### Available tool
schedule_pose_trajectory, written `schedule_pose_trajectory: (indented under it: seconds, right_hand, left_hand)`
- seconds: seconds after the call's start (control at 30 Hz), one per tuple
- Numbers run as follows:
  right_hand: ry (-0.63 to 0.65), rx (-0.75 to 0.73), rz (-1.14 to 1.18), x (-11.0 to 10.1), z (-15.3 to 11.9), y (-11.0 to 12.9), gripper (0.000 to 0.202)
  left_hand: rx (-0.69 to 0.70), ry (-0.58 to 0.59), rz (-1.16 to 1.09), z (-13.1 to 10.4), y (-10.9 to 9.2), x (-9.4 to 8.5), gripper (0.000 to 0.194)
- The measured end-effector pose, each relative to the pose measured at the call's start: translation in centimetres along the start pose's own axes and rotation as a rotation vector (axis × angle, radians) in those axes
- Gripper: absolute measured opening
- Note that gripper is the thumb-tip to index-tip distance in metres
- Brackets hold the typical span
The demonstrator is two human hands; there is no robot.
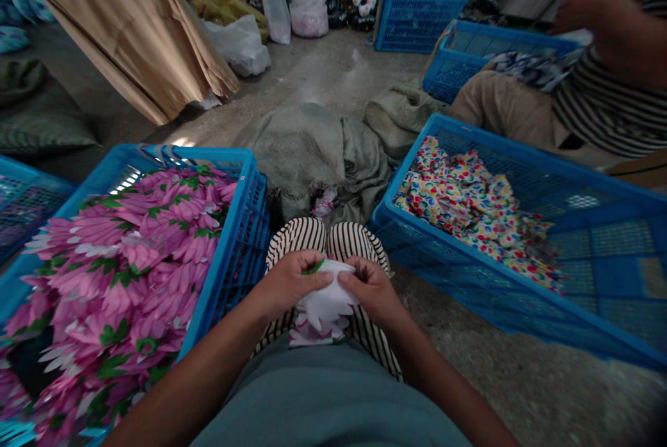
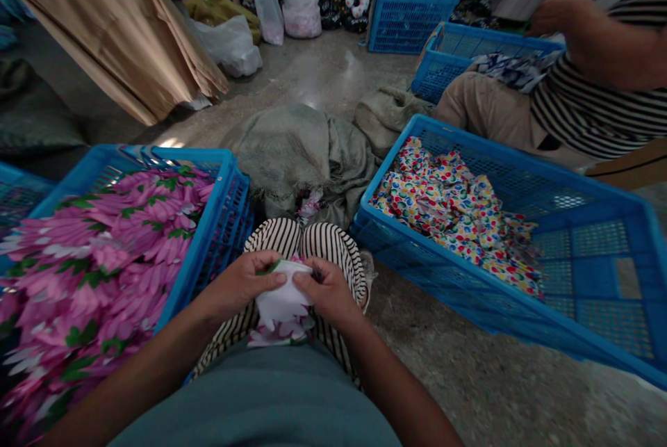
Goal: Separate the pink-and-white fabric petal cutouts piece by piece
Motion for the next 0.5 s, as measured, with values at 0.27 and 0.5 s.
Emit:
schedule_pose_trajectory:
  seconds: [0.27,0.5]
  right_hand:
    - [-0.274,-0.117,0.11,-4.2,0.0,1.1,0.027]
    - [-0.084,-0.119,0.037,-2.8,-0.5,1.5,0.035]
  left_hand:
    - [-0.044,-0.08,-0.318,0.0,0.6,-0.3,0.021]
    - [-0.094,-0.053,-0.449,0.1,0.7,0.7,0.027]
Point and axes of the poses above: each hand's wrist, its own z-axis towards the middle knuckle, its own x-axis out of the palm, y = z × x, the point moved 7 cm from there along z, towards the middle knuckle, and after that the axes turned 1 degree about x, right-handed, at the moved point
